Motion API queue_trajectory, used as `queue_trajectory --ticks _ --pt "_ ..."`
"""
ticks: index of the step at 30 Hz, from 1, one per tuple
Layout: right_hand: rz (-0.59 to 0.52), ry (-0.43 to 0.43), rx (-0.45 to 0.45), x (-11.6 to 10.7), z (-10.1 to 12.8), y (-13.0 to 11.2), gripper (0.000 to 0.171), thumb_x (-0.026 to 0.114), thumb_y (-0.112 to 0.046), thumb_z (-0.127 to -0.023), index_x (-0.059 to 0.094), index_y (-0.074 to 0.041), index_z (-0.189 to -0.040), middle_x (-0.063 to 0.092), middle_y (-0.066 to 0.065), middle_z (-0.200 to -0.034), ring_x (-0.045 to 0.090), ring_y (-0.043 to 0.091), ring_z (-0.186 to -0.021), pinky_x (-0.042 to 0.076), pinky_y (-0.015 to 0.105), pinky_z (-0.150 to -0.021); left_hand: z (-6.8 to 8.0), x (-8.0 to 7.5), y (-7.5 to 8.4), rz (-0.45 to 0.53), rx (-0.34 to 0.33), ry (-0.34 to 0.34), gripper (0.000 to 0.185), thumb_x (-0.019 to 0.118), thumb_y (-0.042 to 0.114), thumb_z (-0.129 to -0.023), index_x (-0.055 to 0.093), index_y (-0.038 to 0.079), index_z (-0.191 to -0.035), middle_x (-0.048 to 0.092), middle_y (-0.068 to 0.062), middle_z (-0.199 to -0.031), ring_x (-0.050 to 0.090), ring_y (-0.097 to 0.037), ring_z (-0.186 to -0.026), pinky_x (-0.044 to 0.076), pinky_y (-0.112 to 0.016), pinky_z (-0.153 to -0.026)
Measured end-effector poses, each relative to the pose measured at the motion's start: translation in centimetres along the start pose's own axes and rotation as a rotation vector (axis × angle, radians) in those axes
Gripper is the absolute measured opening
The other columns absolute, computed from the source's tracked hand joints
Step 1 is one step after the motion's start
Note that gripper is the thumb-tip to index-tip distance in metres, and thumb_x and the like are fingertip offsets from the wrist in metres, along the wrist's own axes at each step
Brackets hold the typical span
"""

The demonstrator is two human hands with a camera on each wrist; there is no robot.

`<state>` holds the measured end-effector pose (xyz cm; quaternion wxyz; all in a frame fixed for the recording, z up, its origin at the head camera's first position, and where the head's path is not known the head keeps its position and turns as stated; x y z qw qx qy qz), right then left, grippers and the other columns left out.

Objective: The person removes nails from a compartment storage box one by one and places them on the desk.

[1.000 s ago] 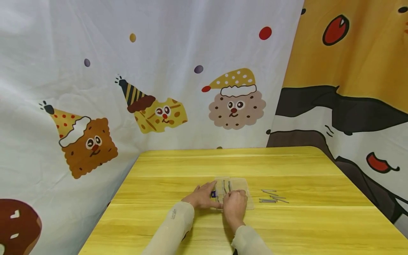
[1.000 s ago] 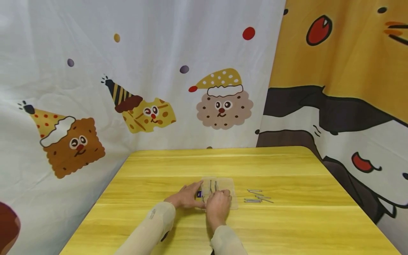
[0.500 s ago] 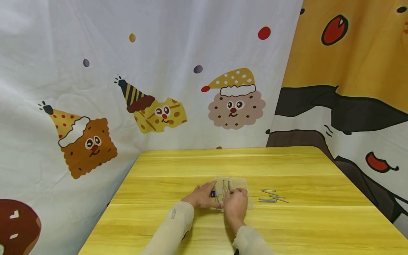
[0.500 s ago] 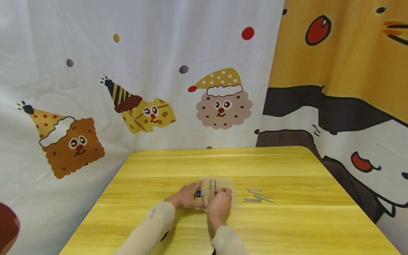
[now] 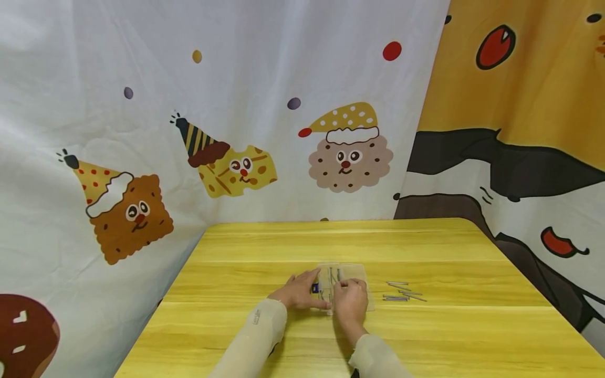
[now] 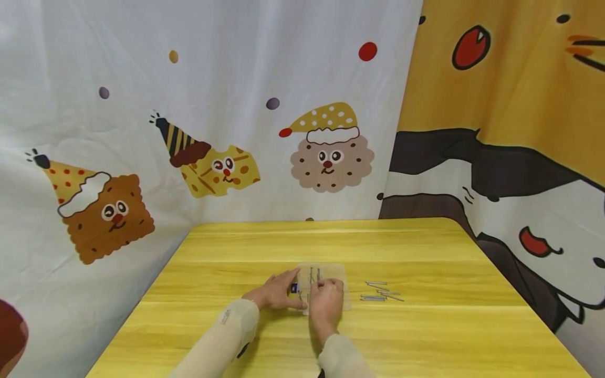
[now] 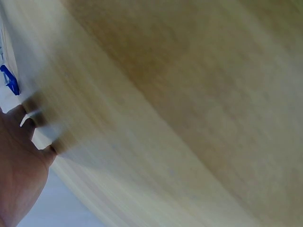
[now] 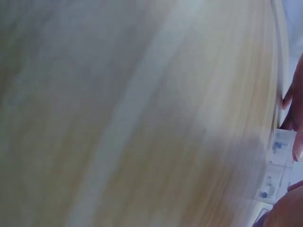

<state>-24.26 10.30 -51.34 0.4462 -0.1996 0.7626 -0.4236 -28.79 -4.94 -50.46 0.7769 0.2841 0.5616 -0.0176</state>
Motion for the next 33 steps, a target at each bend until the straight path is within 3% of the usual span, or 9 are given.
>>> queue_trajectory --ticks 11,21,33 --pt "-0.085 -0.083 0.027 -0.5 -0.5 0.5 0.015 0.068 -0.012 -0.086 0.076 0.000 -0.086 0.064 0.020 -0.107 0.062 0.038 -0.096 0.048 0.056 -0.087 0.0 0.2 -0.2 0.035 -0.005 -0.003 0.113 0.069 0.071 -0.077 0.016 0.018 -0.161 0.027 -0.006 -0.162 0.024 -0.026 -0.148 0.012 -0.051 -0.120" --pt "-0.185 -0.200 -0.009 -1.3 -1.3 1.0 0.013 0.073 -0.012 -0.087 0.076 0.000 -0.086 0.064 0.015 -0.101 0.063 0.027 -0.087 0.056 0.033 -0.068 0.2 -0.1 0.0 0.038 -0.015 -0.010 0.111 0.070 0.069 -0.078 0.017 0.018 -0.161 0.027 -0.007 -0.161 0.023 -0.026 -0.148 0.012 -0.050 -0.120" --pt "-0.238 -0.388 -0.062 -2.2 -2.3 1.3 0.013 0.070 -0.011 -0.092 0.077 0.000 -0.088 0.065 0.010 -0.099 0.060 0.021 -0.089 0.052 0.028 -0.070 0.2 -0.2 -0.1 0.043 -0.019 -0.013 0.112 0.070 0.070 -0.078 0.015 0.019 -0.161 0.026 -0.005 -0.162 0.023 -0.025 -0.148 0.010 -0.050 -0.121"
Point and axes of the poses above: each hand's wrist, its own z-axis away from the middle knuckle, its own x-axis out of the palm, y = z × x, the point moved 2 cm from there along -z, towards the middle knuckle
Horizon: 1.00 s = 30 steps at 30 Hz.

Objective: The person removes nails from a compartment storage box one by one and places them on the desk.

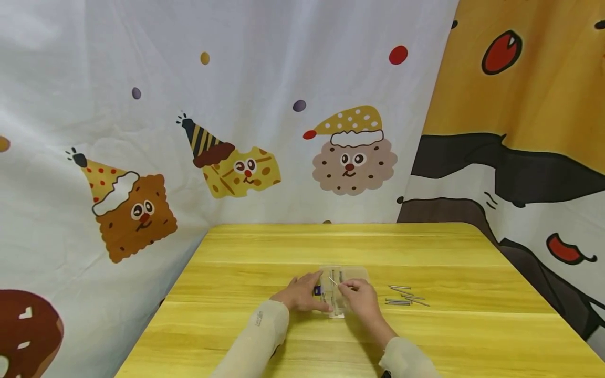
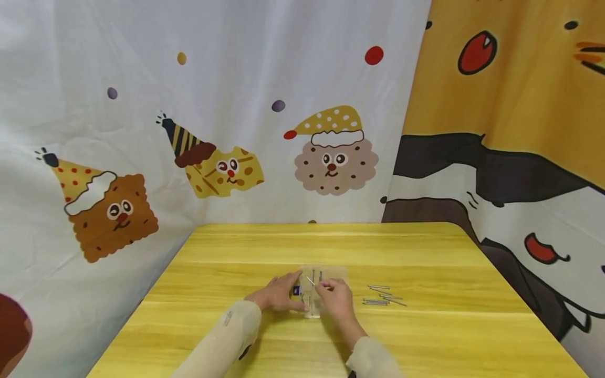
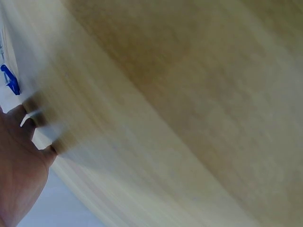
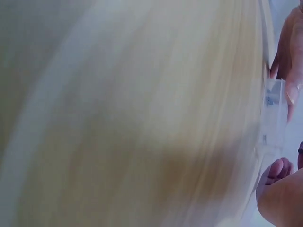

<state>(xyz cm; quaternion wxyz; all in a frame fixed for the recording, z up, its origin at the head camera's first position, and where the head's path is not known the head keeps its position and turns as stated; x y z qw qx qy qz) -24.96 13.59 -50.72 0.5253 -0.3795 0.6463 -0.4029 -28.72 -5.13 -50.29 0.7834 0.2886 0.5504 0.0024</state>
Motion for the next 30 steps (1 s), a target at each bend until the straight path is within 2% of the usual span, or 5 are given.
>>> queue_trajectory --ticks 8,13,19,25,30 --pt "-0.049 -0.125 0.013 -1.5 -0.4 -0.1 0.015 0.069 -0.015 -0.094 0.076 -0.002 -0.091 0.065 0.006 -0.101 0.057 0.018 -0.091 0.050 0.030 -0.074 -0.2 0.2 -0.2 -0.008 -0.003 0.002 0.111 0.069 0.071 -0.078 0.016 0.020 -0.161 0.025 -0.004 -0.163 0.023 -0.024 -0.148 0.011 -0.049 -0.121" --pt "-0.049 -0.208 -0.037 -3.1 -0.8 -0.1 0.015 0.070 -0.014 -0.094 0.075 0.000 -0.093 0.065 0.005 -0.099 0.055 0.016 -0.089 0.048 0.029 -0.073 -0.1 0.2 -0.1 -0.019 -0.004 0.008 0.110 0.069 0.071 -0.078 0.017 0.020 -0.161 0.026 -0.005 -0.162 0.024 -0.024 -0.148 0.012 -0.048 -0.121" --pt "-0.025 -0.285 -0.110 -5.7 -1.2 0.6 0.018 0.070 -0.015 -0.094 0.073 0.002 -0.094 0.065 0.006 -0.105 0.055 0.017 -0.091 0.049 0.027 -0.071 -0.1 0.3 -0.1 -0.021 -0.007 0.017 0.110 0.069 0.071 -0.078 0.018 0.020 -0.161 0.028 -0.006 -0.161 0.025 -0.024 -0.148 0.012 -0.047 -0.121" --pt "0.014 -0.343 -0.118 -8.5 -1.4 1.2 0.024 0.068 -0.022 -0.096 0.071 0.002 -0.097 0.062 0.010 -0.107 0.052 0.021 -0.087 0.049 0.029 -0.067 0.1 0.2 0.0 -0.014 -0.013 0.012 0.111 0.069 0.071 -0.078 0.017 0.021 -0.161 0.026 -0.006 -0.162 0.023 -0.024 -0.148 0.010 -0.047 -0.121" --pt "0.056 -0.371 -0.162 -10.1 -1.6 1.6 0.026 0.068 -0.026 -0.096 0.070 0.000 -0.097 0.060 0.011 -0.109 0.052 0.020 -0.082 0.054 0.035 -0.063 0.3 0.0 0.2 -0.001 -0.012 0.015 0.110 0.070 0.069 -0.078 0.017 0.020 -0.161 0.027 -0.005 -0.162 0.023 -0.024 -0.148 0.010 -0.047 -0.121"
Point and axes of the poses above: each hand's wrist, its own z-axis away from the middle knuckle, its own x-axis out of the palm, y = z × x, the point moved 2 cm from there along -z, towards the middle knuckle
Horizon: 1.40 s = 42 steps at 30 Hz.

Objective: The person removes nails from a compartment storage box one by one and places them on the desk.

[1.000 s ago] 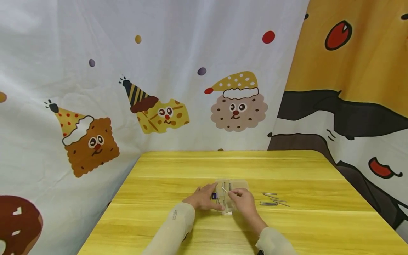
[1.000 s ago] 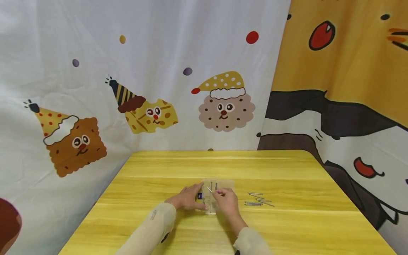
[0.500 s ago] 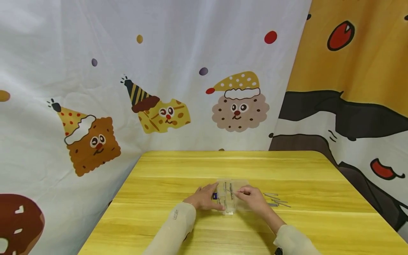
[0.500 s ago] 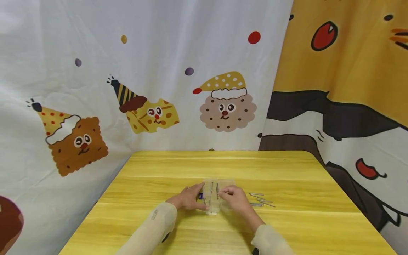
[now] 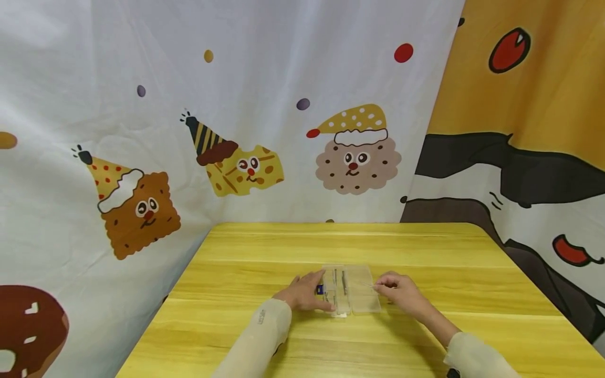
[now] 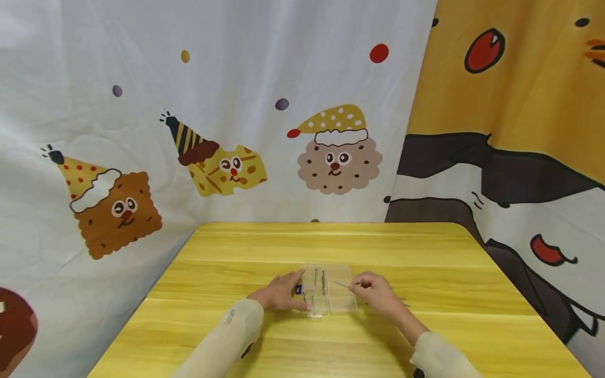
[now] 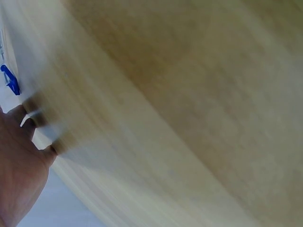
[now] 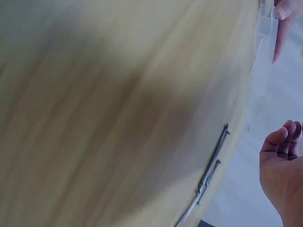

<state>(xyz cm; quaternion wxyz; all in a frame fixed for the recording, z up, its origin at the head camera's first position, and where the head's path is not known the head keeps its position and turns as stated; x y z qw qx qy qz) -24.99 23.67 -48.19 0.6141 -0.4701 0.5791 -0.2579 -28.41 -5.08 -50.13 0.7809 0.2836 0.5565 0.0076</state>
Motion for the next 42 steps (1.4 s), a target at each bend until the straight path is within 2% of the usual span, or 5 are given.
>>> queue_trajectory --ticks 7,16,22,36,42 --pt "0.077 -0.010 -0.078 -2.1 0.7 0.3 0.022 0.067 -0.023 -0.097 0.071 -0.002 -0.094 0.060 0.009 -0.107 0.051 0.017 -0.084 0.048 0.027 -0.064 -0.1 0.1 0.0 0.003 0.003 -0.006 0.110 0.070 0.069 -0.078 0.016 0.020 -0.161 0.026 -0.006 -0.162 0.022 -0.024 -0.149 0.010 -0.047 -0.121" --pt "0.134 -0.004 -0.108 -4.1 1.7 2.0 0.015 0.067 -0.020 -0.097 0.070 -0.008 -0.089 0.059 0.003 -0.098 0.047 0.013 -0.078 0.043 0.028 -0.059 -0.2 0.0 -0.1 -0.014 0.015 -0.011 0.110 0.070 0.068 -0.079 0.015 0.019 -0.161 0.025 -0.007 -0.162 0.022 -0.025 -0.149 0.010 -0.048 -0.121" --pt "0.202 -0.016 -0.083 -4.3 2.5 3.5 0.011 0.069 -0.021 -0.095 0.070 -0.015 -0.086 0.060 -0.001 -0.094 0.048 0.008 -0.078 0.042 0.025 -0.060 -0.2 0.1 -0.1 -0.018 0.016 -0.014 0.110 0.069 0.069 -0.079 0.015 0.019 -0.161 0.025 -0.007 -0.162 0.022 -0.025 -0.149 0.010 -0.047 -0.121" --pt "0.180 -0.101 -0.032 -4.7 3.6 4.8 0.013 0.068 -0.020 -0.095 0.071 -0.009 -0.089 0.056 0.004 -0.089 0.045 0.008 -0.069 0.040 0.025 -0.053 -0.2 0.0 -0.1 -0.026 0.016 -0.014 0.111 0.068 0.071 -0.079 0.015 0.020 -0.161 0.025 -0.008 -0.162 0.022 -0.025 -0.149 0.011 -0.047 -0.121" --pt "0.193 -0.088 -0.018 -4.9 3.7 5.4 0.010 0.070 -0.020 -0.094 0.072 -0.011 -0.090 0.058 0.003 -0.087 0.045 0.007 -0.068 0.040 0.024 -0.053 -0.1 -0.1 0.1 -0.023 0.012 -0.021 0.111 0.068 0.071 -0.079 0.014 0.020 -0.161 0.024 -0.007 -0.163 0.021 -0.025 -0.149 0.010 -0.048 -0.121"
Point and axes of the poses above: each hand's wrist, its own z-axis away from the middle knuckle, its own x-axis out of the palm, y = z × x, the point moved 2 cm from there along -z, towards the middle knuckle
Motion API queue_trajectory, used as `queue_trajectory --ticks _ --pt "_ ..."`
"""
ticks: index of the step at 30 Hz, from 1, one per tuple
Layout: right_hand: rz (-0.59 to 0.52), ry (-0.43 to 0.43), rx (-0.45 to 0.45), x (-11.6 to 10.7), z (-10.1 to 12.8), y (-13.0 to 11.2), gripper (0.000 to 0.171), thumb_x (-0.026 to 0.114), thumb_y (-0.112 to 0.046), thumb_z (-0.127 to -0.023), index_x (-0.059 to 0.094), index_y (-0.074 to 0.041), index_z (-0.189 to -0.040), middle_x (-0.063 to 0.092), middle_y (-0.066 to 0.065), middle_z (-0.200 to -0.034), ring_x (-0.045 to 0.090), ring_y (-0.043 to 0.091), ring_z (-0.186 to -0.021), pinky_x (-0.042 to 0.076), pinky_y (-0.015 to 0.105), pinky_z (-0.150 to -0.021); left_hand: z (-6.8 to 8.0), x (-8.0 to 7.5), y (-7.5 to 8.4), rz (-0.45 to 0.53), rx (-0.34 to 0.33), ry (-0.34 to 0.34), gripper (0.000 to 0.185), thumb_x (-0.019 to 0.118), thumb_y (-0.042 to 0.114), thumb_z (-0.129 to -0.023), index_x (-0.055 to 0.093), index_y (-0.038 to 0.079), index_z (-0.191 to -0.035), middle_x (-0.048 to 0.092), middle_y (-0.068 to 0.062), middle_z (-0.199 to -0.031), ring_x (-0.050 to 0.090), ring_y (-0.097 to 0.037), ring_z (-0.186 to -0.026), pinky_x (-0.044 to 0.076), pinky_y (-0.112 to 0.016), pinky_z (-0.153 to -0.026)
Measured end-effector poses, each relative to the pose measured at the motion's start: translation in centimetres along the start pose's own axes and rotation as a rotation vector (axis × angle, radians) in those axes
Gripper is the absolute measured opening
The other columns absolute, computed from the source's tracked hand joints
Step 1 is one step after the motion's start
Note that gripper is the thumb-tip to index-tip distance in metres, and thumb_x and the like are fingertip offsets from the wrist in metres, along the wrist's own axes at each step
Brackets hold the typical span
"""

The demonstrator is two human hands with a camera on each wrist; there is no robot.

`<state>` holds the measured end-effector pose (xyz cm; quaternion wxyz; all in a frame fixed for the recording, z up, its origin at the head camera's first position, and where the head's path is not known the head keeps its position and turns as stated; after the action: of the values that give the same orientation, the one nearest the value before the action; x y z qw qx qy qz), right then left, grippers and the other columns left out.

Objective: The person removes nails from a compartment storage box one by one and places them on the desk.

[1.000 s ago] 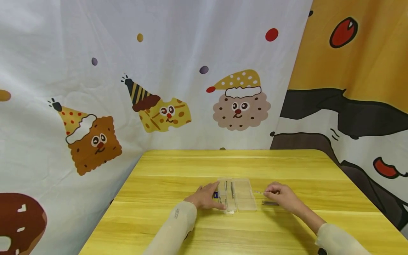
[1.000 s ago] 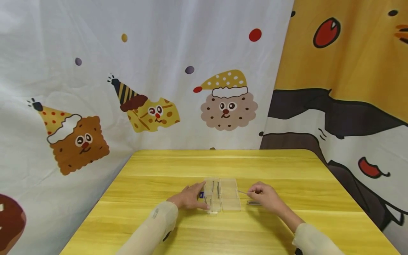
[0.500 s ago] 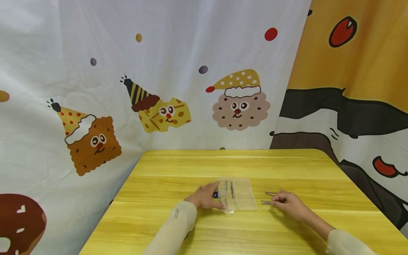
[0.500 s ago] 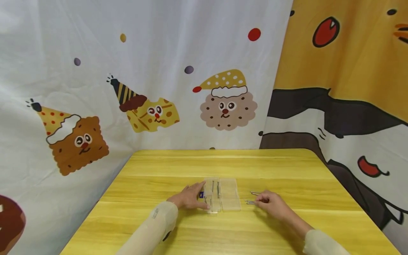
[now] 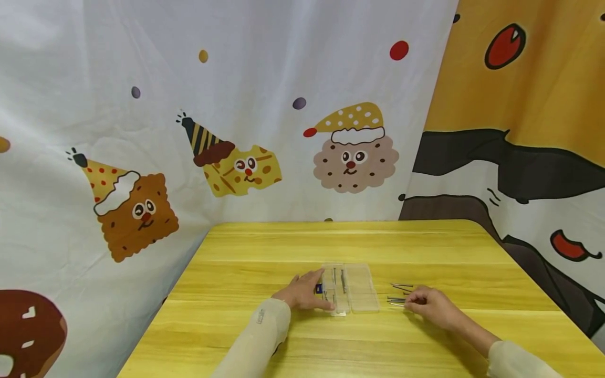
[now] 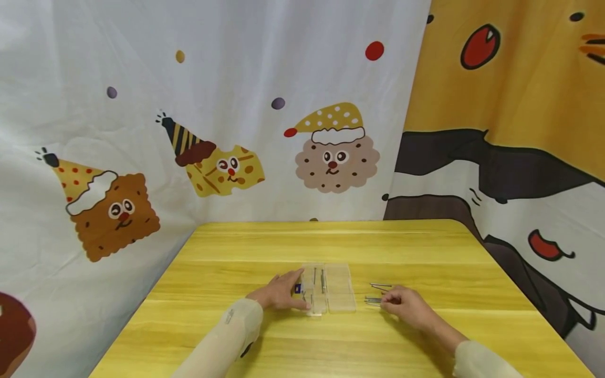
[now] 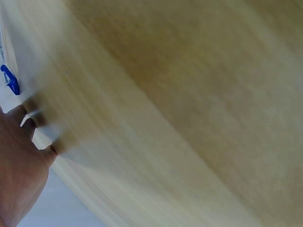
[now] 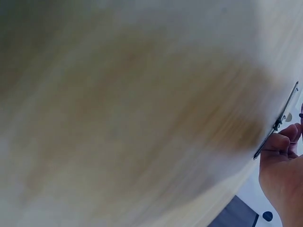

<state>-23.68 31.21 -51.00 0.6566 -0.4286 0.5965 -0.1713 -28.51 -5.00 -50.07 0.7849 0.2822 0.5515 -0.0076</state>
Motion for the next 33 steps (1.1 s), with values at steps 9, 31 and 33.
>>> queue_trajectory --ticks 9,31,33 --pt "0.018 -0.014 0.038 0.04 -0.07 0.25 0.011 0.070 -0.022 -0.094 0.072 -0.011 -0.091 0.059 0.004 -0.090 0.048 0.010 -0.071 0.043 0.025 -0.056 0.09 -0.03 0.02 0.005 0.003 -0.004 0.111 0.069 0.070 -0.079 0.014 0.020 -0.161 0.024 -0.006 -0.163 0.021 -0.025 -0.149 0.010 -0.048 -0.121" --pt "0.040 0.066 0.126 -0.27 0.19 -0.47 0.014 0.072 -0.024 -0.092 0.074 -0.011 -0.096 0.061 0.004 -0.097 0.053 0.013 -0.076 0.048 0.027 -0.060 -0.04 0.07 -0.08 -0.001 0.009 0.002 0.109 0.069 0.069 -0.080 0.016 0.019 -0.161 0.025 -0.004 -0.162 0.022 -0.024 -0.149 0.011 -0.050 -0.121" --pt "0.038 0.075 0.129 -0.43 0.19 -0.69 0.014 0.072 -0.024 -0.092 0.074 -0.011 -0.096 0.061 0.004 -0.096 0.052 0.013 -0.075 0.047 0.027 -0.059 -0.01 0.05 -0.07 -0.001 0.008 0.002 0.109 0.069 0.069 -0.080 0.016 0.019 -0.161 0.025 -0.004 -0.163 0.022 -0.023 -0.149 0.011 -0.049 -0.121"
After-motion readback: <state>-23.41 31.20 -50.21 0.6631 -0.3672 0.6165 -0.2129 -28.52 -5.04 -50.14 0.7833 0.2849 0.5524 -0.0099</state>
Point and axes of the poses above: each hand's wrist, its own z-axis away from the middle knuckle, its own x-axis out of the palm, y = z × x, the point moved 2 cm from there along -z, towards the middle knuckle
